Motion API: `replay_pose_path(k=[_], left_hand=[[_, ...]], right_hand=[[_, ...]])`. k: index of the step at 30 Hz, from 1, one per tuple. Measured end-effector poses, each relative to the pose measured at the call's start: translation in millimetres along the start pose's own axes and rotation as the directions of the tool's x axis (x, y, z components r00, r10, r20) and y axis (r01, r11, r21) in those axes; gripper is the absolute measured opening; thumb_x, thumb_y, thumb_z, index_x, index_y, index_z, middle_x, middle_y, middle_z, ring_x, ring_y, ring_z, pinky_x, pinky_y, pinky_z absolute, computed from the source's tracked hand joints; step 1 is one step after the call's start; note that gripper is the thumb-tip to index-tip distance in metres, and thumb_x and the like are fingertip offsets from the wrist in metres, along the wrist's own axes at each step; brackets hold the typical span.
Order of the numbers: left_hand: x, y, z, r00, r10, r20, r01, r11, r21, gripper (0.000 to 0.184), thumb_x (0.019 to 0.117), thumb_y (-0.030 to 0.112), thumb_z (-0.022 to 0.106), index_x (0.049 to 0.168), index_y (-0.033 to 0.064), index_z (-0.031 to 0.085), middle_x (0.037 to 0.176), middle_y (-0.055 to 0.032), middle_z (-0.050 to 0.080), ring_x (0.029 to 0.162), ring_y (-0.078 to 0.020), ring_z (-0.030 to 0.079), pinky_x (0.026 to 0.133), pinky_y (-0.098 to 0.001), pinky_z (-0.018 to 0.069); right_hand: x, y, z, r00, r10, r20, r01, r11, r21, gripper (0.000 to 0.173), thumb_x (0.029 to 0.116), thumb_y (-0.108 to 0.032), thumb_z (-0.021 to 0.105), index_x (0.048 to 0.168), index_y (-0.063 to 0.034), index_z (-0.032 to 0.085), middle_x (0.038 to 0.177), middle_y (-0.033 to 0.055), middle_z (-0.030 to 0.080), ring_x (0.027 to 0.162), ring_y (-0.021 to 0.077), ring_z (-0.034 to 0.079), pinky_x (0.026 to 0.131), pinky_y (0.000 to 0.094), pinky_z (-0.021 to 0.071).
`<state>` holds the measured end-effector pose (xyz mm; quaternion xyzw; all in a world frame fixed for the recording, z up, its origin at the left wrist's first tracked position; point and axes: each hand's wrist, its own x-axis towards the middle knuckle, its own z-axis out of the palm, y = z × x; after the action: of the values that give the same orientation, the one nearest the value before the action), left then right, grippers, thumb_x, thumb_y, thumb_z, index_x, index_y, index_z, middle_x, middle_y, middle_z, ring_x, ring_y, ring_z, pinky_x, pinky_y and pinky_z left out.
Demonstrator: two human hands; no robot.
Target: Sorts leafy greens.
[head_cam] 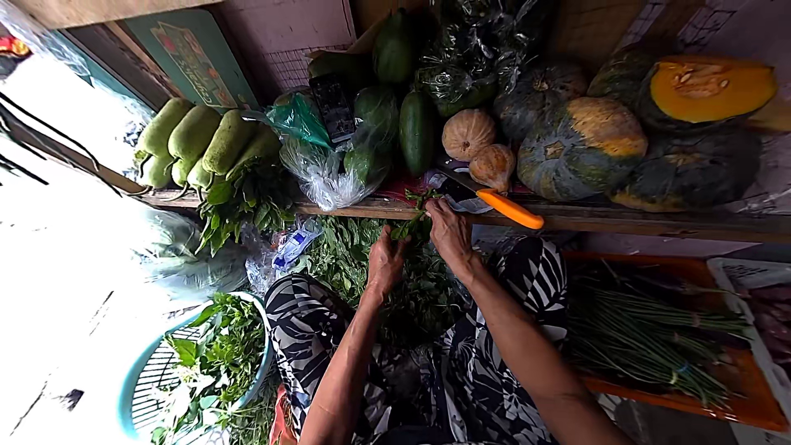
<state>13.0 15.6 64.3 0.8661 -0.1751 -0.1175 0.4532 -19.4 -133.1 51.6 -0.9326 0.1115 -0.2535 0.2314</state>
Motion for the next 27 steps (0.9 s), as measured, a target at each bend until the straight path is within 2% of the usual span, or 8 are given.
replay_pose_path(k=[3, 6, 10, 12, 15, 19, 23, 27], left_hand=[[-3, -6, -13, 0.998, -0.021, -0.056, 0.021, 1.0, -0.008, 0.031, 0.103, 0.021, 0.062, 0.122, -0.0035, 0.059, 0.095, -0.0177, 0.069, 0.089, -0.0265, 0.068, 0.085, -0.0468, 0.0528], [-4, -30, -31, 0.987, -0.06, -0.152, 0.042, 0.992, -0.116, 0.031, 0.1039, 0.018, 0.059, 0.124, -0.0051, 0.056, 0.099, -0.0167, 0.068, 0.089, -0.0204, 0.067, 0.084, -0.0402, 0.0545], [-2, -29, -26, 0.989, -0.085, -0.123, 0.04, 0.942, -0.332, 0.023, 0.1039, 0.015, 0.059, 0.12, -0.0016, 0.057, 0.083, -0.0053, 0.061, 0.058, -0.0074, 0.054, 0.058, -0.0247, 0.0485], [-2, -24, -15, 0.996, -0.072, -0.047, 0.048, 0.92, -0.389, 0.021, 0.1031, 0.013, 0.06, 0.118, -0.0017, 0.057, 0.089, -0.0073, 0.066, 0.066, -0.0098, 0.064, 0.063, -0.0258, 0.0571], [-5, -20, 0, 0.995, -0.093, 0.018, 0.089, 0.855, -0.511, 0.026, 0.1019, 0.007, 0.061, 0.124, -0.0049, 0.053, 0.101, -0.0131, 0.069, 0.082, -0.0141, 0.072, 0.075, -0.0304, 0.062], [-7, -24, 3, 0.999, -0.04, 0.026, 0.048, 0.886, -0.461, 0.028, 0.1003, 0.015, 0.064, 0.123, 0.0002, 0.058, 0.096, -0.0067, 0.066, 0.069, -0.0063, 0.062, 0.064, -0.0226, 0.0539], [-5, -37, 2, 0.998, -0.063, 0.002, 0.058, 0.893, -0.446, 0.017, 0.1024, 0.015, 0.061, 0.107, -0.0004, 0.067, 0.077, -0.0005, 0.064, 0.058, -0.0044, 0.055, 0.058, -0.0209, 0.0489], [-5, -37, 1, 0.988, -0.154, -0.011, 0.114, 0.777, -0.619, 0.016, 0.1051, 0.01, 0.055, 0.111, -0.0024, 0.063, 0.076, -0.0041, 0.064, 0.06, -0.0083, 0.061, 0.057, -0.0219, 0.054]], right_hand=[[3, 8, -13, 1.0, 0.011, 0.028, -0.01, 1.0, -0.009, 0.019, 0.0994, 0.004, 0.056, 0.115, 0.0044, 0.068, 0.11, 0.0279, 0.067, 0.084, 0.0479, 0.07, 0.067, 0.0608, 0.0552], [16, 35, -27, 0.973, 0.206, 0.108, -0.21, 0.977, 0.029, 0.02, 0.1041, -0.004, 0.052, 0.116, 0.0059, 0.065, 0.11, 0.0294, 0.067, 0.093, 0.0491, 0.069, 0.078, 0.0642, 0.053], [17, 30, -14, 0.811, 0.205, 0.548, -0.464, 0.795, 0.39, 0.036, 0.1065, -0.025, 0.058, 0.129, 0.0039, 0.058, 0.108, 0.0223, 0.067, 0.08, 0.029, 0.07, 0.075, 0.0455, 0.0594], [10, 20, -13, 0.846, 0.119, 0.519, -0.457, 0.664, 0.593, 0.039, 0.102, -0.019, 0.065, 0.133, 0.0016, 0.057, 0.109, 0.0165, 0.067, 0.077, 0.0196, 0.068, 0.07, 0.035, 0.0589], [11, 13, -20, 0.913, 0.151, 0.379, -0.386, 0.621, 0.682, 0.025, 0.1063, -0.016, 0.056, 0.113, 0.0067, 0.062, 0.093, 0.0129, 0.071, 0.074, 0.011, 0.067, 0.071, 0.0268, 0.0574], [13, 18, -23, 0.943, 0.13, 0.307, -0.277, 0.817, 0.505, 0.028, 0.1078, -0.017, 0.053, 0.106, 0.0085, 0.065, 0.09, 0.0166, 0.07, 0.076, 0.0188, 0.069, 0.076, 0.0339, 0.0569], [16, 46, -21, 0.998, -0.015, 0.058, 0.002, 0.976, 0.218, 0.025, 0.1055, -0.013, 0.053, 0.108, 0.0041, 0.072, 0.099, 0.0241, 0.073, 0.089, 0.0426, 0.072, 0.079, 0.0621, 0.054], [22, 50, -29, 0.929, 0.069, 0.364, -0.203, 0.916, 0.345, 0.034, 0.1075, -0.011, 0.05, 0.138, -0.0005, 0.062, 0.126, 0.022, 0.068, 0.116, 0.0369, 0.066, 0.103, 0.055, 0.0481]])
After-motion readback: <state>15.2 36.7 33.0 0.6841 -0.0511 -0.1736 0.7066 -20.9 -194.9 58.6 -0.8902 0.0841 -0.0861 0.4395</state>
